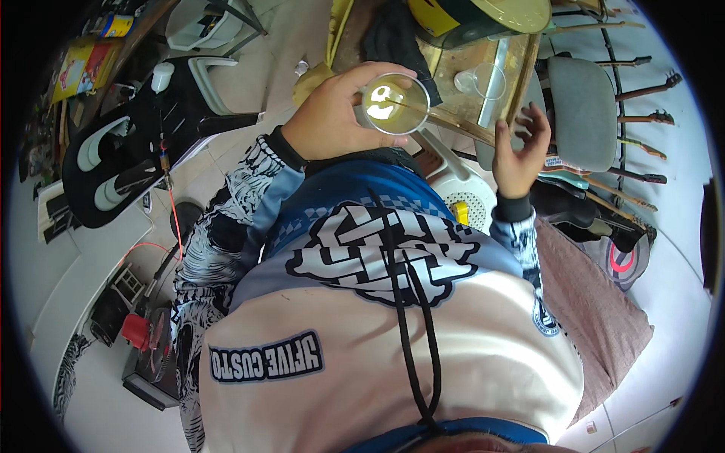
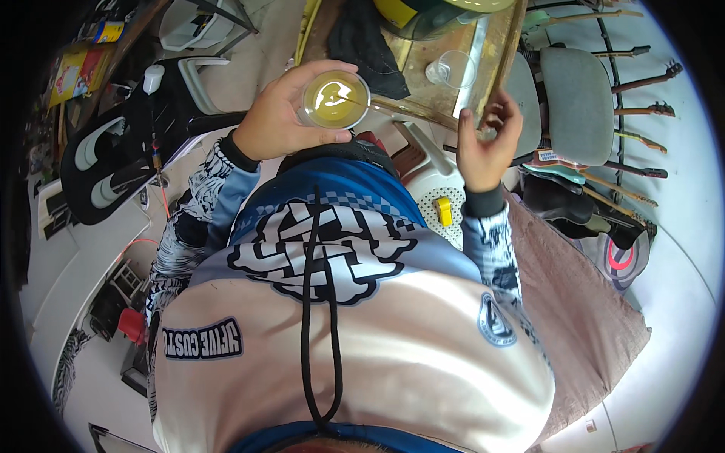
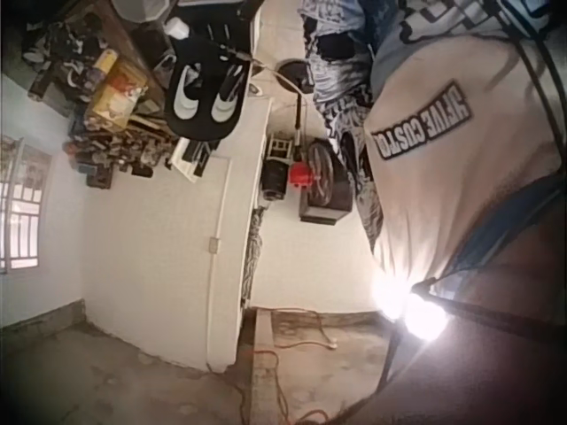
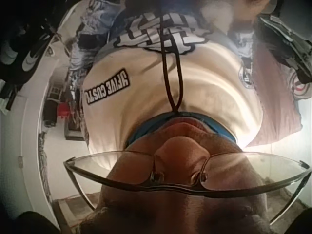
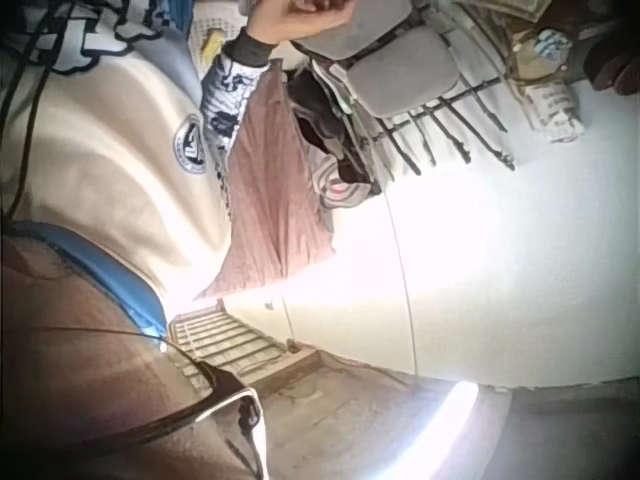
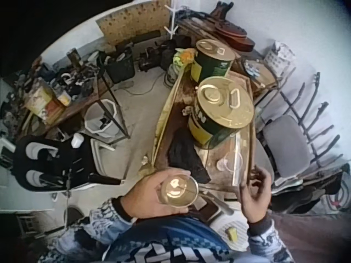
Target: The person pours liquids from different containers into a plastic cup, stirs the mixture with a wooden stick, and then pours the contents into the reservoir of a spray gun.
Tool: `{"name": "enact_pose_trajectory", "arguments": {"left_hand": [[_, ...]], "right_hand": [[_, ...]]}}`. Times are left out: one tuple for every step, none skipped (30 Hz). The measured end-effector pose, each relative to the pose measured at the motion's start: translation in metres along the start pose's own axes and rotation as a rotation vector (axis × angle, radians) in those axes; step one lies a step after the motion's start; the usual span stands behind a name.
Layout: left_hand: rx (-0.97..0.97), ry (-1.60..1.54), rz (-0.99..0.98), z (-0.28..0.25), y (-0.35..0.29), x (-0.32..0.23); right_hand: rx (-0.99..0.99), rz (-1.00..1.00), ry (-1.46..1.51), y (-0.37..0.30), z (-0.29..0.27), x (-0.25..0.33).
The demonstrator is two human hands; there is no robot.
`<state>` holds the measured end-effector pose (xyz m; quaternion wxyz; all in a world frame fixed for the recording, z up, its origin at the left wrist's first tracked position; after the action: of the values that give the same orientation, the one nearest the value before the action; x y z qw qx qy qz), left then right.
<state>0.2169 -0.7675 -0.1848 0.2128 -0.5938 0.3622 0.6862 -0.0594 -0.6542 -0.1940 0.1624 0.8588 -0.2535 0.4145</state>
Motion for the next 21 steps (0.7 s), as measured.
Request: {"name": "enact_pose_trajectory", "arguments": {"left_hand": [[0.019, 0.038, 0.029, -0.001, -0.001, -0.002], [0.034, 0.072, 0.044, -0.002, -0.001, -0.001], [0.029, 0.077, 0.044, 0.0, -0.005, 0.003], [0.019, 0.037, 0.044, 0.002, -0.011, 0.003], [0.003, 0.002, 0.045, 0.004, -0.021, 0.005], [-0.001, -0.002, 0.047, 0.005, -0.035, 0.006], [-0.006, 0.008, 0.048, 0.006, -0.052, 0.004], [-0.019, 0.022, 0.049, 0.004, -0.075, 0.001], [-0.023, 0.022, 0.053, -0.001, -0.1, -0.005], [-0.037, 0.017, 0.061, -0.007, -0.13, -0.013], [-0.053, 0.02, 0.071, -0.018, -0.164, -0.026], [-0.064, 0.027, 0.078, -0.031, -0.204, -0.043], [-0.078, 0.079, 0.073, -0.045, -0.25, -0.062], [-0.101, 0.129, 0.069, -0.057, -0.305, -0.082], [-0.123, 0.136, 0.078, -0.069, -0.366, -0.099], [-0.154, 0.15, 0.107, -0.08, -0.43, -0.117], [-0.183, 0.161, 0.137, -0.088, -0.5, -0.137], [-0.205, 0.167, 0.147, -0.096, -0.568, -0.159], [-0.226, 0.166, 0.148, -0.104, -0.634, -0.181], [-0.244, 0.163, 0.149, -0.11, -0.7, -0.201], [-0.261, 0.17, 0.158, -0.114, -0.763, -0.22]], "right_hand": [[0.063, -0.014, -0.022, -0.009, -0.003, 0.017], [0.213, 0.014, 0.127, -0.019, 0.002, 0.039], [0.365, 0.029, 0.257, -0.03, 0.012, 0.059], [0.418, -0.034, 0.215, -0.04, 0.018, 0.076], [0.476, -0.1, 0.174, -0.051, 0.026, 0.088], [0.479, -0.102, 0.169, -0.062, 0.033, 0.1], [0.498, -0.157, 0.09, -0.078, 0.043, 0.114], [0.522, -0.218, 0.012, -0.096, 0.053, 0.128], [0.524, -0.223, 0.009, -0.115, 0.065, 0.142], [0.466, -0.376, -0.028, -0.138, 0.077, 0.16], [0.406, -0.536, -0.06, -0.165, 0.093, 0.185], [0.385, -0.57, -0.048, -0.197, 0.109, 0.21], [0.389, -0.586, -0.047, -0.239, 0.124, 0.236], [0.491, -0.575, -0.061, -0.292, 0.141, 0.26], [0.592, -0.565, -0.077, -0.349, 0.158, 0.285], [0.641, -0.619, -0.096, -0.408, 0.172, 0.313], [0.652, -0.64, -0.1, -0.471, 0.187, 0.337], [0.573, -0.681, -0.148, -0.534, 0.2, 0.36], [0.493, -0.722, -0.192, -0.596, 0.215, 0.383], [0.537, -0.775, -0.13, -0.658, 0.233, 0.404], [0.545, -0.795, -0.131, -0.72, 0.245, 0.422]]}}
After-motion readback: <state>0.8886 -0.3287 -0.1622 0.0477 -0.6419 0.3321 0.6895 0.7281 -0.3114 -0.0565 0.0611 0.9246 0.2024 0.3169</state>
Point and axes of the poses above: each hand's wrist, its own y-axis towards the middle knuckle, its own z-axis out of the palm, x = y × z, the point moved 4 cm from there along y, towards the middle knuckle, and after that the axes turned 13 degrees about z, right-handed, at the moved point
